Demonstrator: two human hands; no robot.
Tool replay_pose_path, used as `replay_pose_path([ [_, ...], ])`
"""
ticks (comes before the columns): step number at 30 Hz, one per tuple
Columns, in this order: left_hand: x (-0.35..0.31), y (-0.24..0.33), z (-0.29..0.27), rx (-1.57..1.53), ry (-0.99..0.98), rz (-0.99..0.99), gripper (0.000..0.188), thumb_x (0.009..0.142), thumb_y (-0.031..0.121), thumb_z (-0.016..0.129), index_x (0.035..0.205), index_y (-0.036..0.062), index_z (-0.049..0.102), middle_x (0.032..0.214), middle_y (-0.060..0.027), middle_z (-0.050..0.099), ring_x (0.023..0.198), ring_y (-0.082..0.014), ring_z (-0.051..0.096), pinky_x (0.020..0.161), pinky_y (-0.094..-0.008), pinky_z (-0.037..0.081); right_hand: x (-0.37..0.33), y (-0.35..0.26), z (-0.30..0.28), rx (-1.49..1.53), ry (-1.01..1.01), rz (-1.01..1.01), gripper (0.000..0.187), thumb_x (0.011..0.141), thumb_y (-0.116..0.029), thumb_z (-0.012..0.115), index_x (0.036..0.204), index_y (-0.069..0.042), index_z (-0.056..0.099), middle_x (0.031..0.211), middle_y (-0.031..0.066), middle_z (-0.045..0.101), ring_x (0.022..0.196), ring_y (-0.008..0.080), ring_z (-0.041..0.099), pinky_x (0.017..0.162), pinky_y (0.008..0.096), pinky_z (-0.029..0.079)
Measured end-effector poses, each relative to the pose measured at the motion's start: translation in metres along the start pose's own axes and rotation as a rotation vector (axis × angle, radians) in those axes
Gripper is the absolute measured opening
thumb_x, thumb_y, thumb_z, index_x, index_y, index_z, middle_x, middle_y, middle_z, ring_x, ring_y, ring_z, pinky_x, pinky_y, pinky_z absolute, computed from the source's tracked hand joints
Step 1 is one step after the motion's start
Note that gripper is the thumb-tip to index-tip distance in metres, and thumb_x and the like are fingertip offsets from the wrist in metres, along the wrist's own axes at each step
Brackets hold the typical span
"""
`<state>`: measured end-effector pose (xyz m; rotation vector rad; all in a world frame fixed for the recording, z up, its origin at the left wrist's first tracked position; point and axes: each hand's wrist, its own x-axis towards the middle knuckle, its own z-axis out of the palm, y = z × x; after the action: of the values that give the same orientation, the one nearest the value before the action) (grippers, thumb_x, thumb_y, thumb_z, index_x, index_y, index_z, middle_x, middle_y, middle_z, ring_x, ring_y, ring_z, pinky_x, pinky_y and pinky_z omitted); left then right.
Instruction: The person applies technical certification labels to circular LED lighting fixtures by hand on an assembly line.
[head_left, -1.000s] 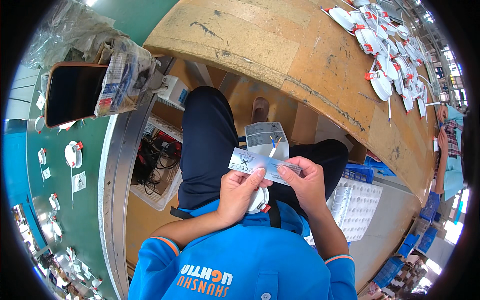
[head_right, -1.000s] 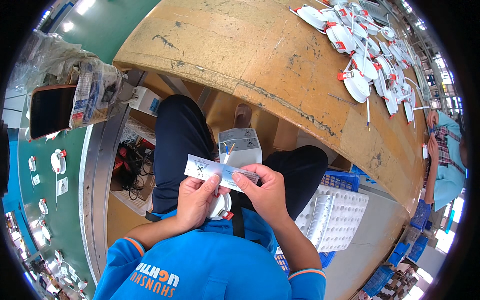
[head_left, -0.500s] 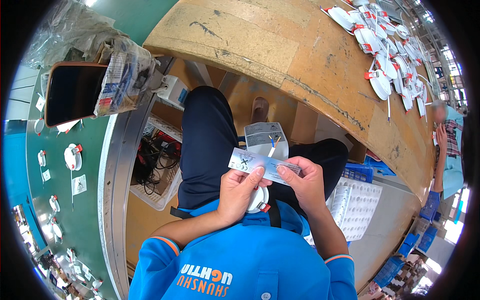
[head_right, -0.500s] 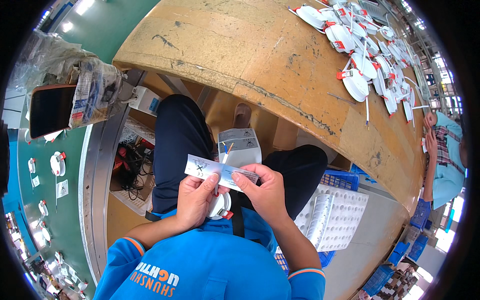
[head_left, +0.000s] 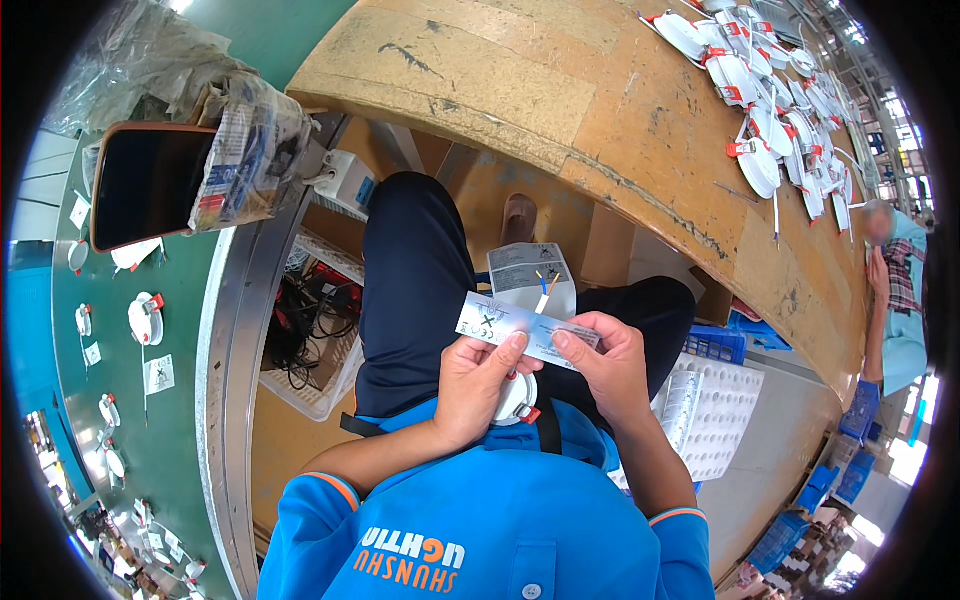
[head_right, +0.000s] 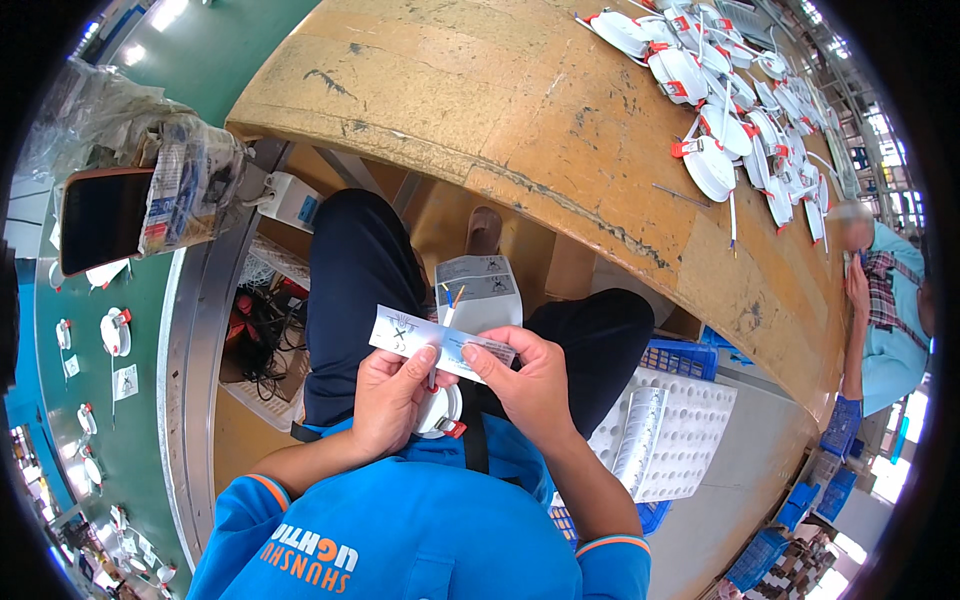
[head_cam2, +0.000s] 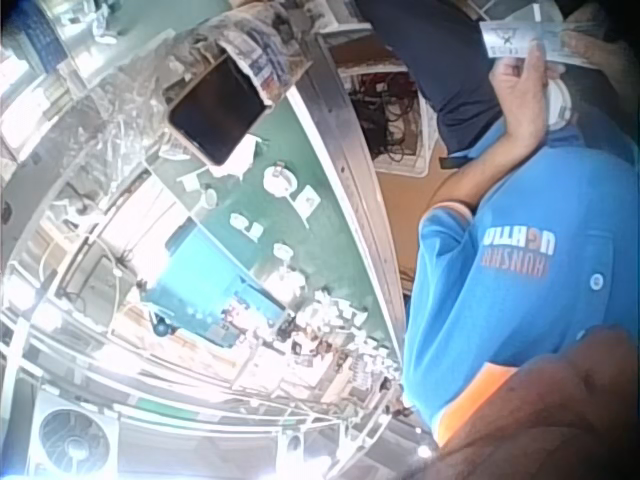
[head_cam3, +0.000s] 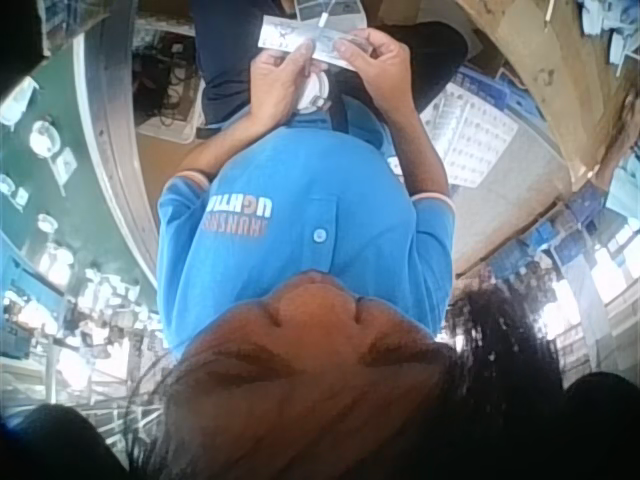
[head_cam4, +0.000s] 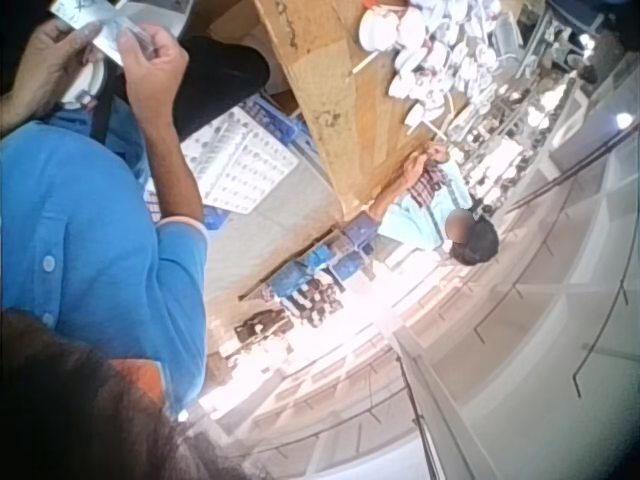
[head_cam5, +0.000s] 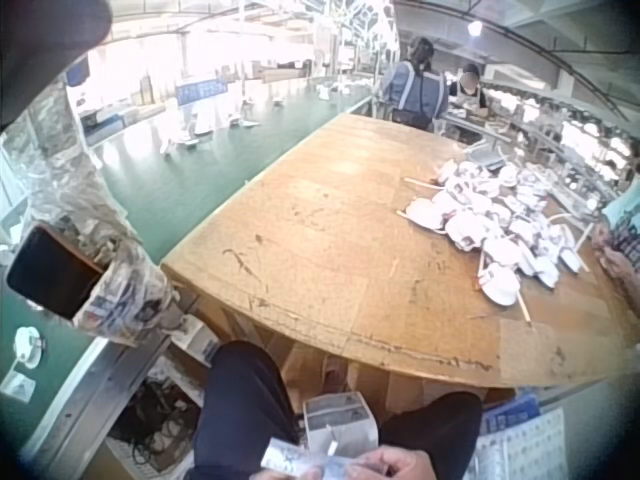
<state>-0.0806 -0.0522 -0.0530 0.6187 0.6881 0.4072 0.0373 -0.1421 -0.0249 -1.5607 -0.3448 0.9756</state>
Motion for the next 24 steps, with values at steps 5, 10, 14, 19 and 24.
replay_pose_path([
  [5,0.0,0.0,0.0,0.008,-0.003,0.011,0.017,0.084,0.014,0.057,0.089,-0.0022,0.058,0.081,-0.0105,0.063,0.07,-0.0117,0.06,0.063,-0.0218,0.047,0.0,-0.001,0.0,-0.002,-0.001,0.005,0.016,0.075,-0.013,0.066,0.081,0.001,0.061,0.071,0.0025,0.06,0.064,0.0044,0.052,0.06,0.0181,0.042],
  [10,0.0,0.0,-0.001,0.017,-0.006,-0.01,0.018,0.085,0.015,0.056,0.089,-0.0023,0.058,0.08,-0.0107,0.063,0.07,-0.0113,0.06,0.062,-0.0213,0.047,-0.001,0.0,0.001,-0.015,0.014,0.017,0.016,0.075,-0.013,0.066,0.081,0.001,0.061,0.071,0.0021,0.06,0.065,0.0042,0.052,0.061,0.018,0.041],
  [14,0.0,0.0,-0.001,0.021,-0.01,-0.001,0.018,0.085,0.015,0.056,0.089,-0.0022,0.059,0.078,-0.0104,0.063,0.068,-0.0103,0.059,0.061,-0.0212,0.047,-0.001,0.001,0.0,-0.022,-0.005,-0.005,0.015,0.075,-0.012,0.067,0.081,0.0,0.061,0.071,0.0013,0.06,0.064,0.0042,0.051,0.06,0.0178,0.041],
  [19,-0.001,0.0,-0.002,-0.007,0.031,-0.064,0.016,0.083,0.015,0.058,0.087,-0.0004,0.06,0.072,-0.0065,0.061,0.059,-0.0073,0.054,0.056,-0.0205,0.044,0.003,0.005,-0.008,-0.075,-0.033,-0.073,0.013,0.075,-0.01,0.066,0.079,0.002,0.062,0.078,0.0036,0.06,0.069,0.0071,0.052,0.065,0.0195,0.041],
  [24,-0.001,0.002,-0.004,0.017,-0.019,-0.106,0.015,0.084,0.009,0.054,0.093,-0.0032,0.055,0.077,-0.0095,0.058,0.065,-0.0115,0.054,0.06,-0.0226,0.045,0.017,0.013,-0.024,-0.086,-0.16,-0.081,0.016,0.077,-0.013,0.063,0.079,0.003,0.064,0.083,0.0065,0.061,0.075,0.0108,0.054,0.069,0.0226,0.041],
])
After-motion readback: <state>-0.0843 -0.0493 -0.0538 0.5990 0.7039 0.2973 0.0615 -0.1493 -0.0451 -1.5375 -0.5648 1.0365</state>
